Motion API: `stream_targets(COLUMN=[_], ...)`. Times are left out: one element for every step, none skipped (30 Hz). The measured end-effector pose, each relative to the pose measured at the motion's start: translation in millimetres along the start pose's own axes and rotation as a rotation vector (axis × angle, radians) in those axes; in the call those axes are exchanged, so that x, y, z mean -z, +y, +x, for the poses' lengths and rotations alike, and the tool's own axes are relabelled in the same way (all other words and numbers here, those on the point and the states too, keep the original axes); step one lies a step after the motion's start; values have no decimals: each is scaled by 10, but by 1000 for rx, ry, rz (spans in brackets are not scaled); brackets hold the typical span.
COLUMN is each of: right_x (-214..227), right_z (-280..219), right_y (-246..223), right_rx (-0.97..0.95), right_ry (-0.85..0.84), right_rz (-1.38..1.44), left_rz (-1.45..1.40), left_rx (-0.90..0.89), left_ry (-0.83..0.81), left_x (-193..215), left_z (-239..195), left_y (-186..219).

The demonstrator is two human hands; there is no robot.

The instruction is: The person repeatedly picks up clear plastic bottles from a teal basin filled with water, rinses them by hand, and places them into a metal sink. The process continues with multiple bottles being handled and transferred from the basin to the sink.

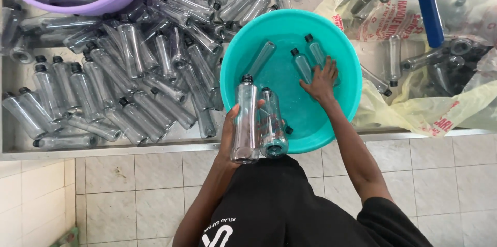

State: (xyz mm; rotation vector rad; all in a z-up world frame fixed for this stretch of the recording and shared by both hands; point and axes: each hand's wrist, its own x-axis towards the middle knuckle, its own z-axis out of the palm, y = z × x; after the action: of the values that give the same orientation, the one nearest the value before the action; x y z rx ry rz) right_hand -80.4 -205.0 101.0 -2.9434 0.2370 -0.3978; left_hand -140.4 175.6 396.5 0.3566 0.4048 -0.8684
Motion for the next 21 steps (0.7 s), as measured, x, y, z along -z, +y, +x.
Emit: stream_targets(right_x=[-18,-38,-68,-132,-224,-317,-343,-370,-402,-374,-339,-304,-328,-351,-354,-366,-361,-357,-209,-63,94], right_z=[17,36,33,-15,-24,-33,-58,-84,-132,-168,-206,-244,-287,-330,-378,-375,-385,-393,-385,-376,-388], right_y=[-29,-58,-106,-78,-85,-95,-112,-129,-156,-214,-264,-312,-345,-374,-363,-409,-434,-458,-580,-699,-799], right_rx=[2,-17,-39,-38,-62,-86,-79,-88,-102,-99,-134,-168,-168,-178,-191,-193,-198,-202,-205,-265,-327], right_ry=[3,-22,-49,-49,-71,-94,-93,-104,-115,-114,-138,-161,-156,-165,-172,-165,-164,-164,-156,-172,-188], right_rz=[4,37,72,79,103,127,135,134,134,144,133,123,128,111,91,91,101,112,109,212,313], left_rz=[3,-29,-61,-57,-76,-95,-92,-131,-168,-162,-138,-113,-107,-30,46,50,291,532,535,694,852], left_rx=[-5,5,15,11,13,15,5,-24,-50,-58,-135,-211,-214,-265,-311,-310,-391,-472,-471,-467,-456], left_ry=[1,-6,-10,-5,-21,-37,-34,-68,-101,-96,-121,-145,-147,-140,-136,-141,-3,134,127,230,333], left_x=[-1,-2,4,-11,-22,-31,-25,-19,-8,46,96,144,402,655,888,1001,1103,1200,1263,1324,1387], left_z=[11,23,21,41,60,76,118,160,191,302,415,526,798,1069,1366,1536,1730,1930,2010,2095,2198], left_y=[0,2,8,15,42,71,139,208,281,456,636,816,1163,1511,1839,2133,2415,2695,2855,3015,3149])
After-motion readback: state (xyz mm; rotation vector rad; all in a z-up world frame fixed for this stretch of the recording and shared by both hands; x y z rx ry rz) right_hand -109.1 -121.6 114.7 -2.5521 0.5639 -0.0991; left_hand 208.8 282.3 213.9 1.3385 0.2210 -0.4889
